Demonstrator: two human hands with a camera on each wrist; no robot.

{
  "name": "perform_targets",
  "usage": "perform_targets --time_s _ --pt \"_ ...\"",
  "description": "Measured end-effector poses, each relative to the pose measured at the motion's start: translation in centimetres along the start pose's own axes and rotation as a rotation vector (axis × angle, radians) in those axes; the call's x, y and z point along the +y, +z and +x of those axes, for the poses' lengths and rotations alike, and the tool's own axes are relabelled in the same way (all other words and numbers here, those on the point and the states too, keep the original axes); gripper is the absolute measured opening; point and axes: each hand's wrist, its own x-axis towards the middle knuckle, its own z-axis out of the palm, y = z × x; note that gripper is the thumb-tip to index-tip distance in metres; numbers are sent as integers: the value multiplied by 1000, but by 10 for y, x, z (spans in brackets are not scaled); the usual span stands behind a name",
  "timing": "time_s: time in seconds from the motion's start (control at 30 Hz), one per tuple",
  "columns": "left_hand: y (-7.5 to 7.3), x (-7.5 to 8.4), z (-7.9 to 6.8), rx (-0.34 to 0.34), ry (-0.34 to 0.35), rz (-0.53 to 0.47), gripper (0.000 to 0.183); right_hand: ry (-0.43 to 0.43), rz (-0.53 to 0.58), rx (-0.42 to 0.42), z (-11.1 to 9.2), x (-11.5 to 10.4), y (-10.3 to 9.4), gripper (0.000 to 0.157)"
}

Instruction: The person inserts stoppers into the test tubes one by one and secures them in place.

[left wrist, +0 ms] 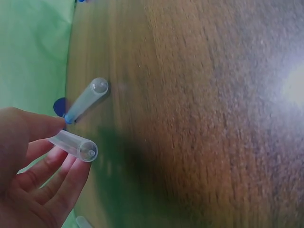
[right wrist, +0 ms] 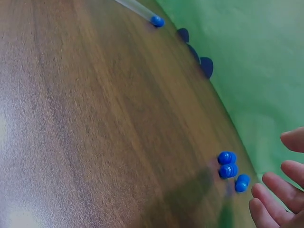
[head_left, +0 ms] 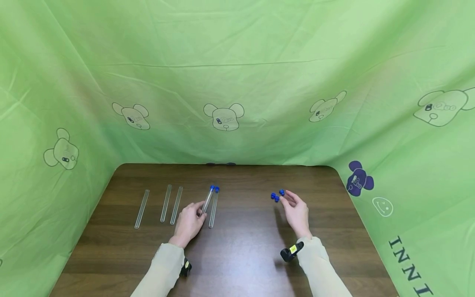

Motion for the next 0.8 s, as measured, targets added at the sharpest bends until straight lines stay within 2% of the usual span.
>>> perform_targets --time_s 0.33,0.8 --pt "-2 -3 7 -25 -24 26 39 1 -56 -8 3 -1 0 44" --pt "-1 -5 18 -97 -70 63 42 -14 -117 -9 7 2 7 43"
